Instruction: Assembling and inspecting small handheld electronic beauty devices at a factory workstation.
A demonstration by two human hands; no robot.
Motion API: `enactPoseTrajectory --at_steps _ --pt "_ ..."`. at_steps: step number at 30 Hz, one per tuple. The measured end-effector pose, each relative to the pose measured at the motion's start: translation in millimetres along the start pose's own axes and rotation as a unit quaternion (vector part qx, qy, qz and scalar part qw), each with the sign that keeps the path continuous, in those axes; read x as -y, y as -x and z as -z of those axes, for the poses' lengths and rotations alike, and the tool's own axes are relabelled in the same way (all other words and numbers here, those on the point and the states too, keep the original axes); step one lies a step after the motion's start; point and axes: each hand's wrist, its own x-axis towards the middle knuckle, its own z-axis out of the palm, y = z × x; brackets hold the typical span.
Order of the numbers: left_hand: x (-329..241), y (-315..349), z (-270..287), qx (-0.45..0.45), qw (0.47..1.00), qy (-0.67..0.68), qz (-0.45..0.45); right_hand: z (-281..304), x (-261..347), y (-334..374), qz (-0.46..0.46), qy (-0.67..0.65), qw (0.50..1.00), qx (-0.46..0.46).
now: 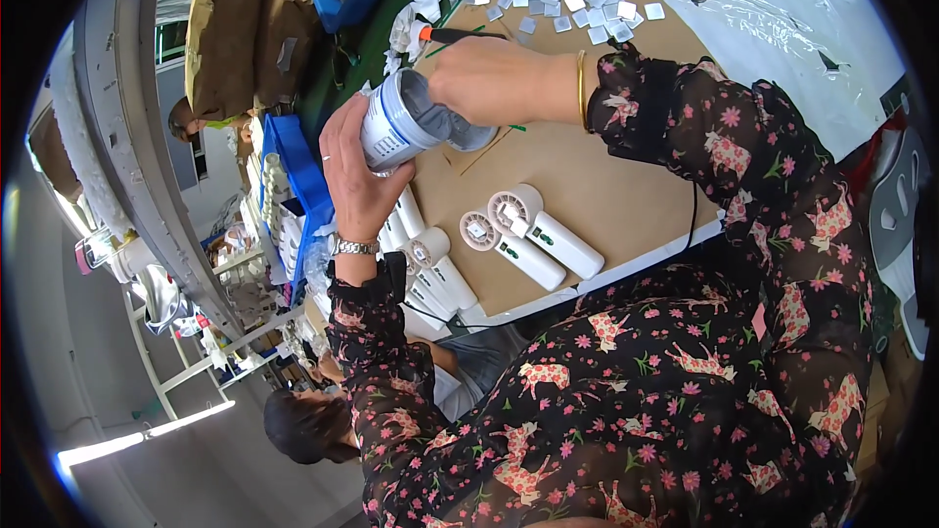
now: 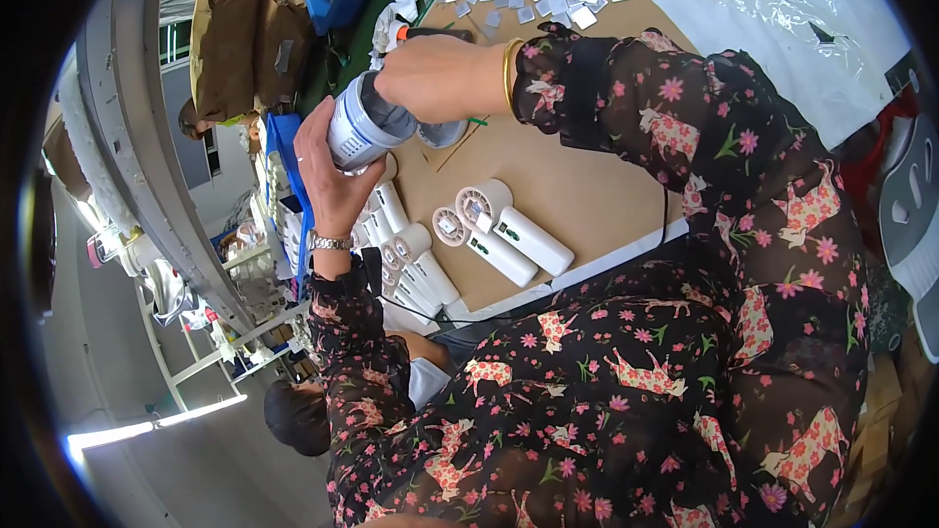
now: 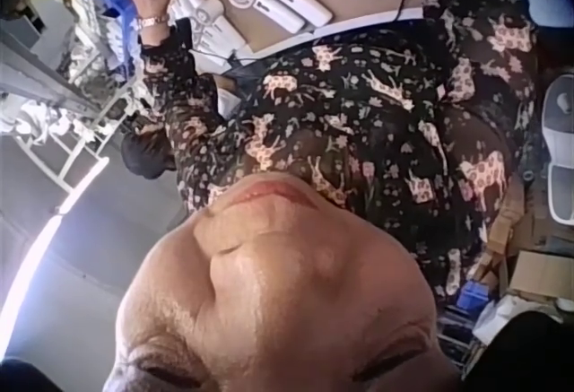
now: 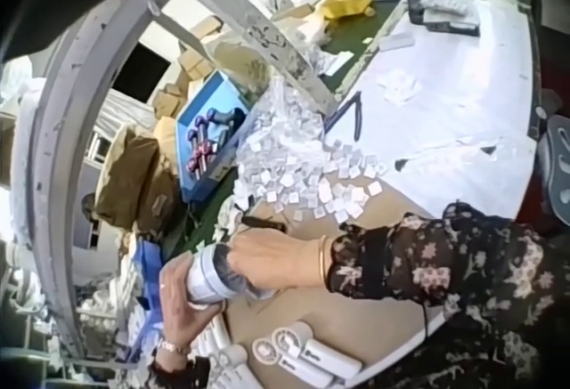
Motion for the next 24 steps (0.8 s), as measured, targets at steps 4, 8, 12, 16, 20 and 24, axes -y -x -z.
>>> enactPoseTrajectory --at_steps 4,8,12,16,20,24 --pt "-1 4 1 0.004 1.000 -0.006 0.004 22 1 6 -0.048 0.021 0.996 0.071" --pt "3 7 3 -0.006 0.999 -0.031 -0.005 35 -5 11 -0.060 -0.040 0.997 0.009" --pt "0 8 3 -0.004 0.999 -0.032 -0.003 17 5 7 -0.034 -0.112 0.992 -0.040" --pt "-6 1 2 -0.020 1.000 -0.016 -0.011 7 8 8 -0.016 -0.064 0.998 0.018" --pt "0 5 9 0.030 0.999 -0.045 0.000 12 -2 16 0.061 0.061 0.996 0.017" --pt "5 4 16 0.036 0.998 -0.049 -0.006 24 -4 20 0.005 -0.018 1.000 -0.019"
